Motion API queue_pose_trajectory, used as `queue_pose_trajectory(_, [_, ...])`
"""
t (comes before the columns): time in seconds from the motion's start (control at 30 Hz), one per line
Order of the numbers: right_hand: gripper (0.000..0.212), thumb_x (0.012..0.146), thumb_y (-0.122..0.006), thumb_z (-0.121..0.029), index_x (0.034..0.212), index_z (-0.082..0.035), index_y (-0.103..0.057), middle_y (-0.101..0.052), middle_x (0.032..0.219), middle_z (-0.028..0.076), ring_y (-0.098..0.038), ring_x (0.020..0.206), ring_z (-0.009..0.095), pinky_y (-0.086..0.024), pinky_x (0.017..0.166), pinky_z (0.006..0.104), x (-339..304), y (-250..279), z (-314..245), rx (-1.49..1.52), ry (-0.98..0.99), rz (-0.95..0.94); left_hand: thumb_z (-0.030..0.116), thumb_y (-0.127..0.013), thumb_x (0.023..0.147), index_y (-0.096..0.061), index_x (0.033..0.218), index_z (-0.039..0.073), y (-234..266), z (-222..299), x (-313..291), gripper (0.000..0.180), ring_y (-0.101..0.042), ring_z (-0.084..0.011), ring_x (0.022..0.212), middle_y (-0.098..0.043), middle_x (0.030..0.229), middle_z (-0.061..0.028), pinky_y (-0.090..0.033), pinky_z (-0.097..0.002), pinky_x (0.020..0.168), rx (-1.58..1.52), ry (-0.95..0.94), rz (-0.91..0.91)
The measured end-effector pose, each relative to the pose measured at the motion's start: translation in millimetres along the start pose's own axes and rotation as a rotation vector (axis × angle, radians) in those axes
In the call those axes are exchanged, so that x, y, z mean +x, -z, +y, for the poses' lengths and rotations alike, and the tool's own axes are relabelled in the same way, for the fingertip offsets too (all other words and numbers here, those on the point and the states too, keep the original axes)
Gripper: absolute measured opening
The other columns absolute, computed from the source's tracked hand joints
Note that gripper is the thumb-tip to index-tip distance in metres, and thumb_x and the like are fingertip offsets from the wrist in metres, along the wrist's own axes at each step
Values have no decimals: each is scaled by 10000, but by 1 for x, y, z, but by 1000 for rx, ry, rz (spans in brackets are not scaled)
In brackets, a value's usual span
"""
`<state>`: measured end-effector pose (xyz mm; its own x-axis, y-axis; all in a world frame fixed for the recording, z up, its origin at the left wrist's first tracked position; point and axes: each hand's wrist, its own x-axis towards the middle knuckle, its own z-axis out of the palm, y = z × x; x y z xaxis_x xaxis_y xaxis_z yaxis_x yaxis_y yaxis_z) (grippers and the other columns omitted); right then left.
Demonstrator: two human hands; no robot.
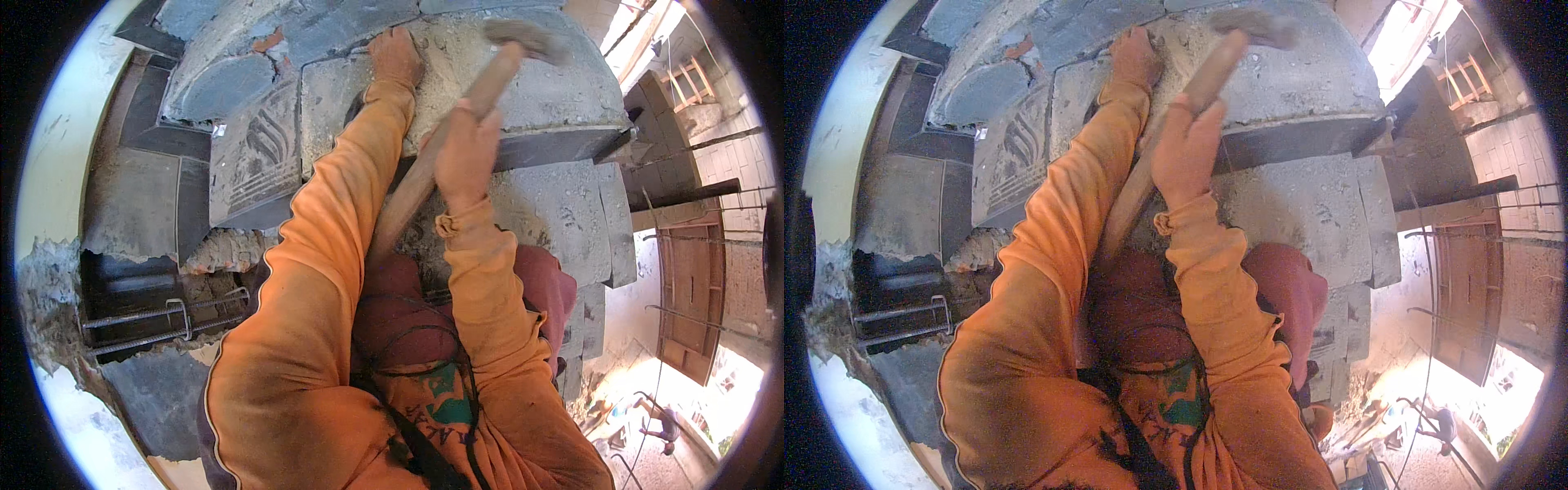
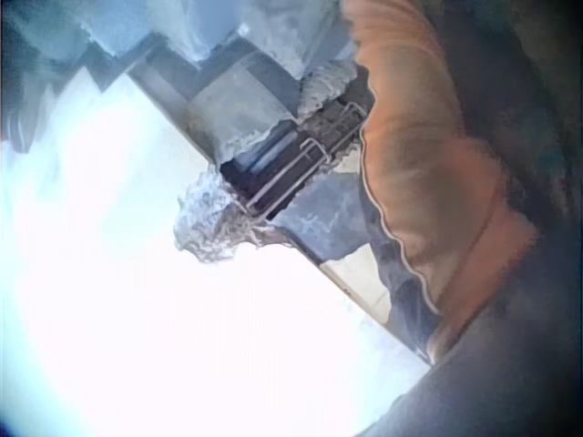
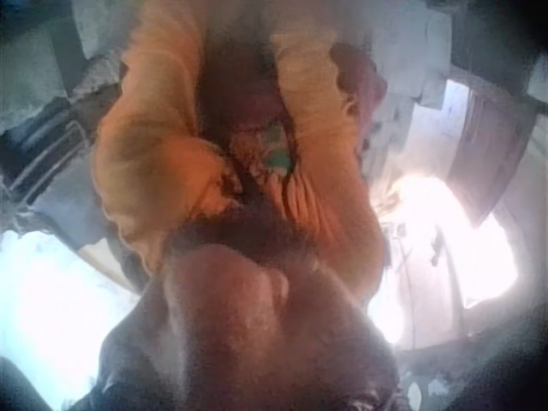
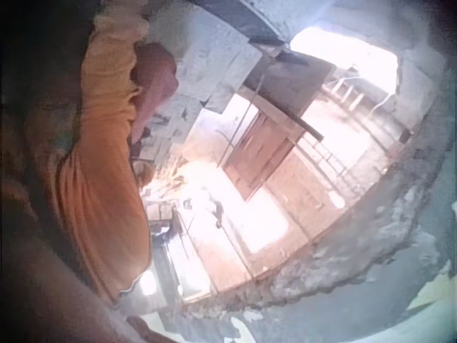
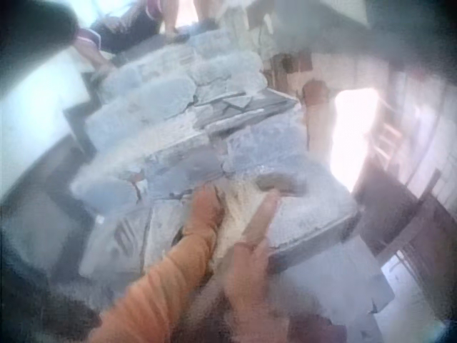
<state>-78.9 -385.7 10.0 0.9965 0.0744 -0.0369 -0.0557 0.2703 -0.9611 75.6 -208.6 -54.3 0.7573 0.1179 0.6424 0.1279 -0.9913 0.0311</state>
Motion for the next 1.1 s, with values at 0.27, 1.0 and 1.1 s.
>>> queue_pose_trajectory(0.27, [421,912,-491,-283,1142,64,-430,-595,851,259,-620,832,396,-480,745,449,-5,17,-5,263,-108,-40,189,-564,773,-596,917,18,1,7,-6,226,-569,-388,952,-615,971,-194,-401,-475,864,-96,50,-12])
queue_pose_trajectory(1.0, [258,961,-421,-265,886,-20,-450,-556,657,112,-566,478,218,-477,431,351,-3,11,25,177,-71,-95,143,-564,780,-114,1425,-83,34,-7,-34,819,-104,-431,1392,-153,1479,-294,-99,-459,1147,-323,-53,-216])
queue_pose_trajectory(1.1, [280,965,-409,-281,905,-14,-469,-563,656,105,-559,463,210,-474,422,335,14,17,26,-68,-78,-221,154,-519,811,-95,1429,-86,34,-8,-41,787,-79,-419,1400,-112,1490,-293,-71,-460,1149,-365,-43,-232])
